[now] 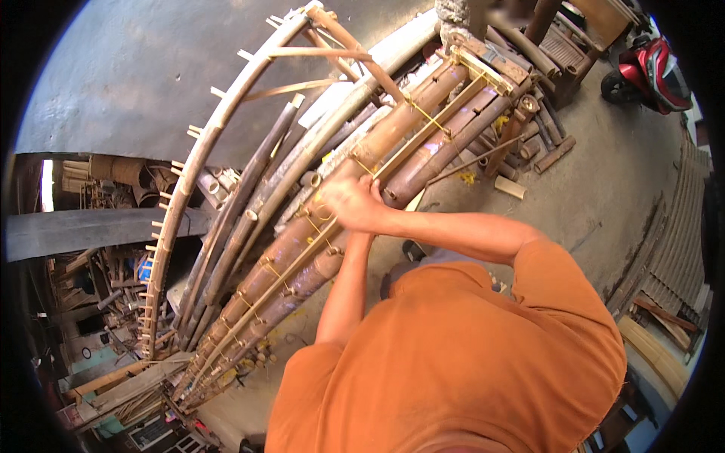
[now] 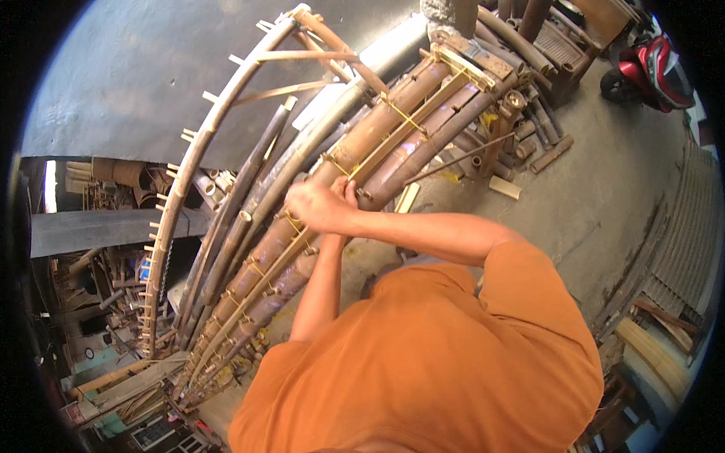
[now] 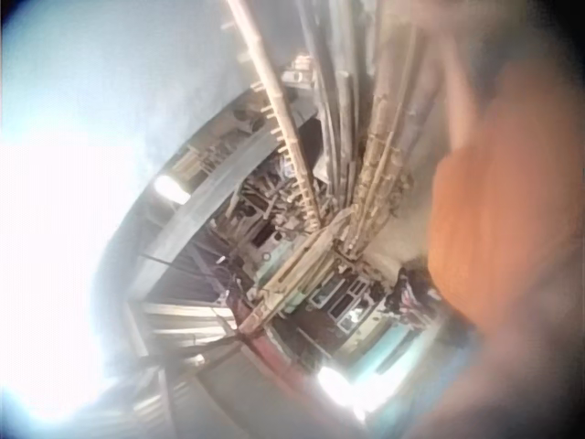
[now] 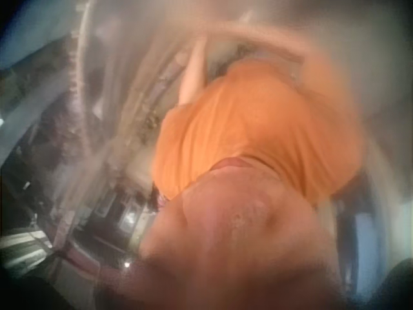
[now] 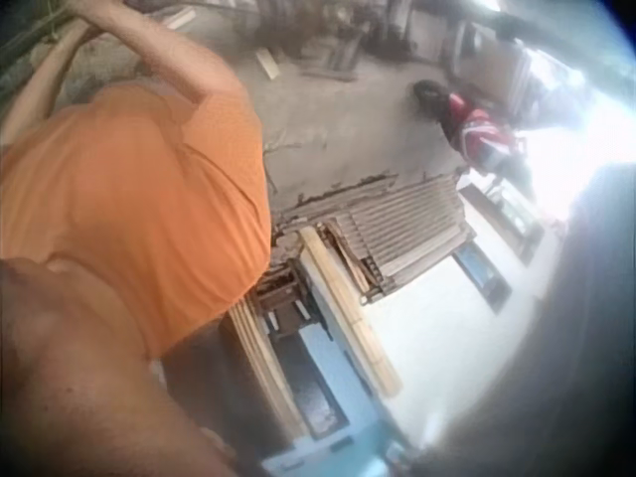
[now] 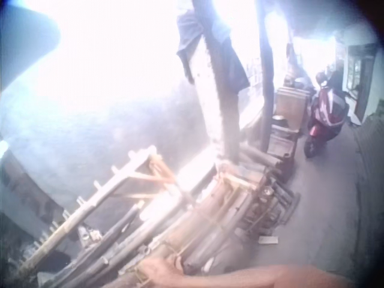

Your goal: The person assembles a bamboo frame by inserting thin bamboo strips into pre-cut slots on a curved bamboo structure and securing them with yellow plastic ties. The person repeatedly picks up strips, positions them, and ties them in place.

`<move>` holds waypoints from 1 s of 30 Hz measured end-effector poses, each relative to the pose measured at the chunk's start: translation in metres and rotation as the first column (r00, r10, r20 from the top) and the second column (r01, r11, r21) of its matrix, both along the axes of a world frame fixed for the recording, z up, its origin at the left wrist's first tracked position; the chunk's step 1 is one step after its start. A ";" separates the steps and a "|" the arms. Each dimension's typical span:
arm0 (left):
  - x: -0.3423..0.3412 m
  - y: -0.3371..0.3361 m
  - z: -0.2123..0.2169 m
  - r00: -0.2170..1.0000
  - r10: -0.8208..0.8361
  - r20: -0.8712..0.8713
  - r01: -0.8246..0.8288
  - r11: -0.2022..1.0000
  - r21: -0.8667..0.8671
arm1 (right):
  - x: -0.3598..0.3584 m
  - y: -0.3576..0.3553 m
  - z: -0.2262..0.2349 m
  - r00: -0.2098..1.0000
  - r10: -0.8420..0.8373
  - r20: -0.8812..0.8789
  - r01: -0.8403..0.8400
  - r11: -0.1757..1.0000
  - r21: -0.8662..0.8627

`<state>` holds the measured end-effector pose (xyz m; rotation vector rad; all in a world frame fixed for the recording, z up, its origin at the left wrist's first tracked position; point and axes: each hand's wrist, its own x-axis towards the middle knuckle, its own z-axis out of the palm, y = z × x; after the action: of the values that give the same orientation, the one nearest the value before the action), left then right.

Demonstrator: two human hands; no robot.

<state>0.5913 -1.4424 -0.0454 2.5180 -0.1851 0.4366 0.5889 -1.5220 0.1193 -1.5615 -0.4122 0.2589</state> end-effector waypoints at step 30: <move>0.129 0.061 0.053 0.936 0.080 -0.343 -0.092 0.996 -0.017 | -0.090 -0.083 -0.095 0.901 0.184 0.393 0.148 0.721 -0.677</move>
<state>0.7201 -1.3812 0.0073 2.5286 0.0672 0.0287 0.4984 -1.6045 0.0246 -2.3893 -0.7420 0.0654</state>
